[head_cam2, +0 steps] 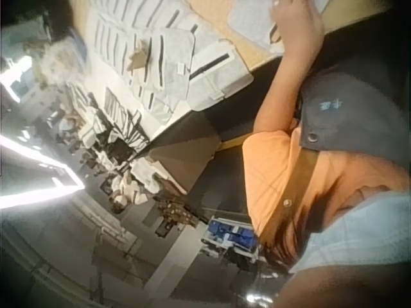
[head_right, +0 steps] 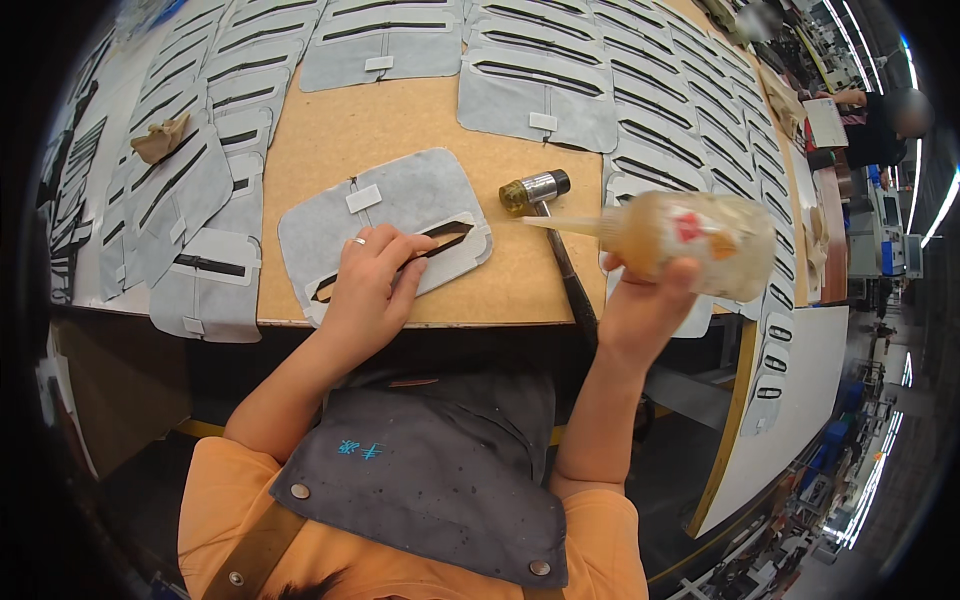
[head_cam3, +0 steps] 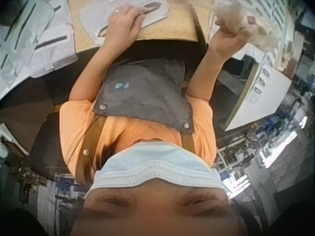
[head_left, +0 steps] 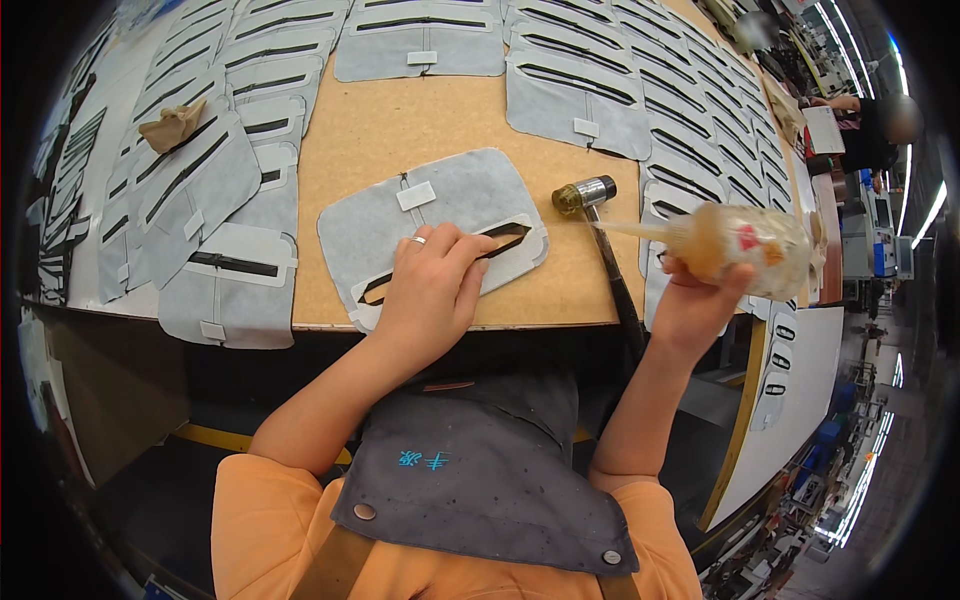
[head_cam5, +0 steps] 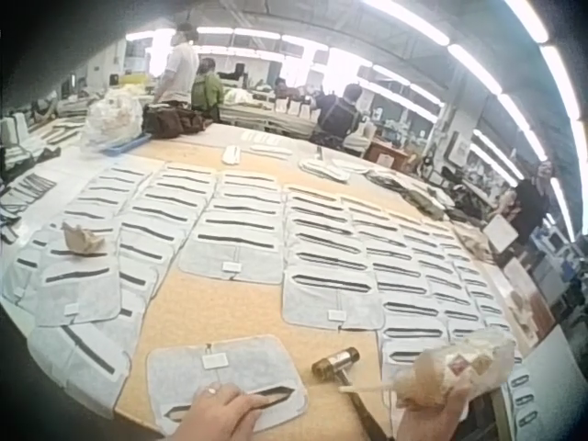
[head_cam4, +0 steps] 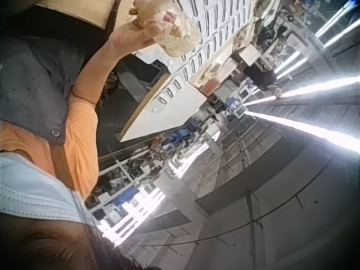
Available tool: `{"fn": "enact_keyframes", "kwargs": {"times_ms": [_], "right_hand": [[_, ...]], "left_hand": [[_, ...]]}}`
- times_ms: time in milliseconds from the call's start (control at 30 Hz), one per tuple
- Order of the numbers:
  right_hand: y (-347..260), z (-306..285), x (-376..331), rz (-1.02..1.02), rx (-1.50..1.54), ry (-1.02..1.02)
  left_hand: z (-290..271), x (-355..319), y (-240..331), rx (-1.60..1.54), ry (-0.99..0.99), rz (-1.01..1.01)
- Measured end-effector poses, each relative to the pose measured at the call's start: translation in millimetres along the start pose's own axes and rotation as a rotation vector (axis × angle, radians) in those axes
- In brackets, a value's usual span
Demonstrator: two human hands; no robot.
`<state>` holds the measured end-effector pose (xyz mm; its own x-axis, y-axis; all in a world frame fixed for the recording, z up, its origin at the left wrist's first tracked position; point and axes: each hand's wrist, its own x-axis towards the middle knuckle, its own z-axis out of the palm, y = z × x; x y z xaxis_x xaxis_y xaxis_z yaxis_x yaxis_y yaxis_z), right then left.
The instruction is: Glue and hammer leather pocket components into place on larger panels.
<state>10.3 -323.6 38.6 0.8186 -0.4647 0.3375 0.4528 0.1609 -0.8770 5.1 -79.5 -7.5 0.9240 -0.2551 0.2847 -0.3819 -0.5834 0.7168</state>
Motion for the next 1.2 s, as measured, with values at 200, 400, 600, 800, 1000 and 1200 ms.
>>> {"fn": "enact_keyframes", "kwargs": {"times_ms": [200, 400, 600, 800, 1000, 1200], "right_hand": [[-40, -46, 17, 0.325, 0.829, 0.091], [-34, -29, 0, 0.359, 0.862, 0.189], [-26, -21, -8, 0.377, 0.650, 0.164], [-9, -15, -4, 0.446, 0.594, 0.172], [10, -11, -8, 0.464, 0.398, 0.091], [35, 1, -28, 0.395, 0.181, -0.058]], "left_hand": [[-35, 22, -18, 0.170, 0.089, 0.040], [-55, 56, -75, 0.121, -0.139, -0.125], [-73, 57, -69, -0.192, -0.310, -0.319], [-81, -13, -34, -0.994, 0.248, -0.369], [-55, -75, -7, -1.088, -0.125, -0.831], [-72, -55, 31, -0.558, -0.677, -0.405]]}}
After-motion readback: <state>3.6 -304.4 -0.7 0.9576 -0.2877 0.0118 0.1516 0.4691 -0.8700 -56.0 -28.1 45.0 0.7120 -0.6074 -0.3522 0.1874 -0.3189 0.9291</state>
